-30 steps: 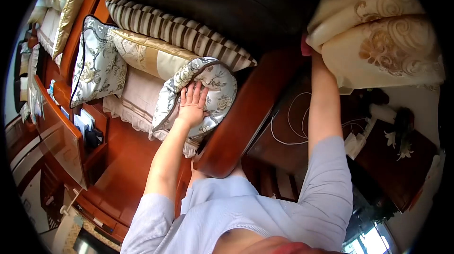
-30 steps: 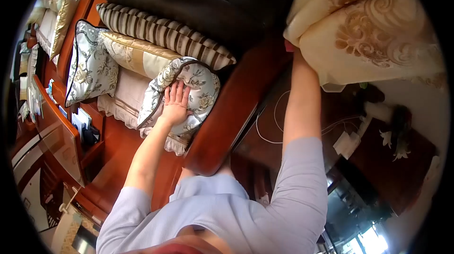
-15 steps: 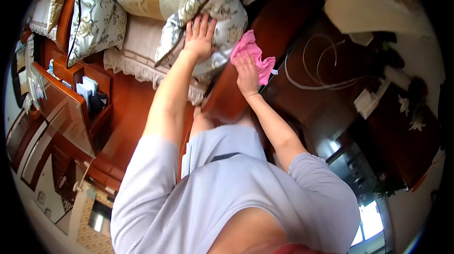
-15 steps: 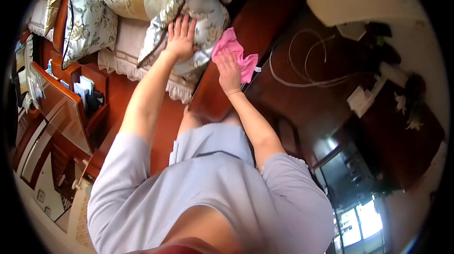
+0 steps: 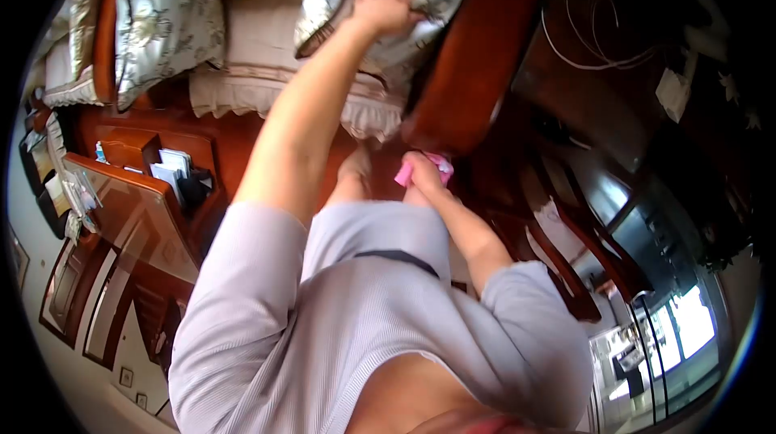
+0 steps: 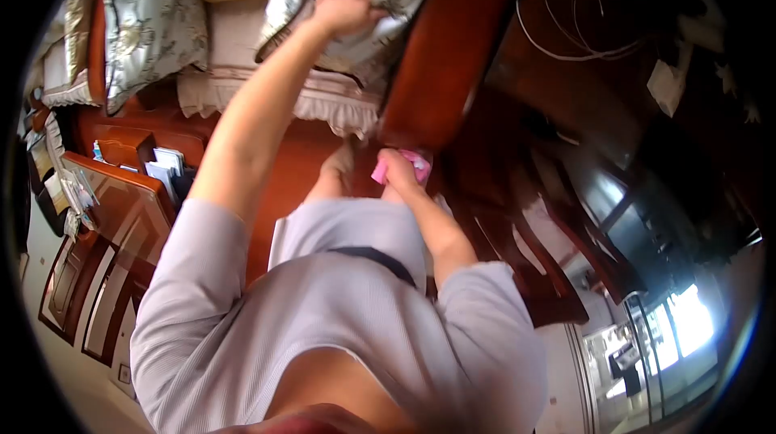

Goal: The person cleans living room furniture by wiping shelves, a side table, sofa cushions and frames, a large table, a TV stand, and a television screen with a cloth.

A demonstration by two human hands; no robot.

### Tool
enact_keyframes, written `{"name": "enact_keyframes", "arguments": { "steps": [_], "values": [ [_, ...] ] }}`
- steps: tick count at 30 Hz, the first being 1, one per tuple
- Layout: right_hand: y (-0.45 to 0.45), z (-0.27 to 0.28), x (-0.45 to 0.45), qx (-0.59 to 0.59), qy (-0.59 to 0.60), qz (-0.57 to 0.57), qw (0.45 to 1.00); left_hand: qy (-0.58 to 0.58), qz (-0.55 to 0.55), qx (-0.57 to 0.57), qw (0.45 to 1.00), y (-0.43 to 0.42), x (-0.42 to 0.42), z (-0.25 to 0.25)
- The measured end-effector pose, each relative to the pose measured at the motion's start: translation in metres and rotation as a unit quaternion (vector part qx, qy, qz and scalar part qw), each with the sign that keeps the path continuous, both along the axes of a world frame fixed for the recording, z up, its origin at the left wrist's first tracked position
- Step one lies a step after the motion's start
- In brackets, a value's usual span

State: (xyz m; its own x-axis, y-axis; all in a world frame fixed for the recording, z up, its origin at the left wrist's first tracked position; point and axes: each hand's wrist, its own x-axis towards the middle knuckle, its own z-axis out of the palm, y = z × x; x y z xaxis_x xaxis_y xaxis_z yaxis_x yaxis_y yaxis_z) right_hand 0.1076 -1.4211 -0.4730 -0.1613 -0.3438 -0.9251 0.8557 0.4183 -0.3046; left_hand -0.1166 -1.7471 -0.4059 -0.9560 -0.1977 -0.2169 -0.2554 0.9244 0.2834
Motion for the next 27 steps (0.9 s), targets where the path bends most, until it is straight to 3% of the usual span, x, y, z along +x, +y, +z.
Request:
{"name": "enact_keyframes", "arguments": {
  "steps": [3,4,5,8,10,11,12,13,14,15,16,17,20,22,23,24,25,26,27],
  "values": [
    [-0.015,0.008,-0.013,-0.053,-0.003,0.040,0.998,0.117,-0.052,0.059,0.990,-0.004,0.022,0.023],
    [-0.030,0.037,-0.040,-0.085,-0.209,-0.035,0.974,0.143,-0.072,0.092,0.983,-0.008,0.027,0.042],
    [-0.041,0.075,-0.066,-0.178,-0.312,-0.098,0.928,0.172,-0.068,0.148,0.972,-0.013,0.038,0.060],
    [-0.066,0.159,-0.108,-0.337,-0.218,-0.150,0.903,0.247,-0.034,0.244,0.937,-0.029,0.094,0.146],
    [-0.061,0.177,-0.134,-0.325,-0.216,-0.299,0.871,0.221,0.027,0.228,0.948,-0.042,0.148,0.181],
    [-0.072,0.196,-0.155,-0.351,-0.122,-0.314,0.874,0.223,0.032,0.231,0.947,-0.055,0.173,0.190],
    [-0.084,0.221,-0.176,-0.375,-0.027,-0.328,0.867,0.211,0.096,0.264,0.936,-0.059,0.202,0.194],
    [-0.100,0.238,-0.208,-0.407,-0.070,-0.370,0.832,0.191,0.135,0.239,0.942,-0.067,0.230,0.192],
    [-0.115,0.251,-0.237,-0.386,0.071,-0.366,0.844,0.168,0.175,0.218,0.945,-0.076,0.258,0.188],
    [-0.142,0.286,-0.269,-0.434,0.102,-0.324,0.834,0.161,0.233,0.252,0.925,-0.085,0.285,0.177],
    [-0.152,0.276,-0.305,-0.444,0.191,-0.348,0.803,0.148,0.288,0.287,0.901,-0.096,0.309,0.166],
    [-0.172,0.286,-0.341,-0.513,0.193,-0.360,0.755,0.153,0.334,0.303,0.879,-0.109,0.328,0.160],
    [-0.253,0.354,-0.419,-0.424,0.419,-0.251,0.762,0.164,0.416,0.286,0.848,-0.165,0.368,0.139],
    [-0.287,0.315,-0.498,-0.220,0.599,-0.141,0.757,0.185,0.418,0.265,0.849,-0.220,0.385,0.119],
    [-0.316,0.310,-0.518,-0.099,0.722,0.001,0.685,0.205,0.414,0.228,0.857,-0.254,0.390,0.104],
    [-0.321,0.266,-0.578,-0.006,0.814,0.154,0.560,0.224,0.411,0.190,0.863,-0.286,0.397,0.088],
    [-0.345,0.251,-0.575,0.230,0.820,0.214,0.478,0.249,0.395,0.151,0.871,-0.319,0.398,0.087],
    [-0.375,0.242,-0.576,0.444,0.779,0.262,0.357,0.274,0.385,0.111,0.874,-0.353,0.391,0.091],
    [-0.405,0.232,-0.584,0.392,0.817,0.208,0.367,0.278,0.378,0.088,0.879,-0.389,0.391,0.092]
  ]
}}
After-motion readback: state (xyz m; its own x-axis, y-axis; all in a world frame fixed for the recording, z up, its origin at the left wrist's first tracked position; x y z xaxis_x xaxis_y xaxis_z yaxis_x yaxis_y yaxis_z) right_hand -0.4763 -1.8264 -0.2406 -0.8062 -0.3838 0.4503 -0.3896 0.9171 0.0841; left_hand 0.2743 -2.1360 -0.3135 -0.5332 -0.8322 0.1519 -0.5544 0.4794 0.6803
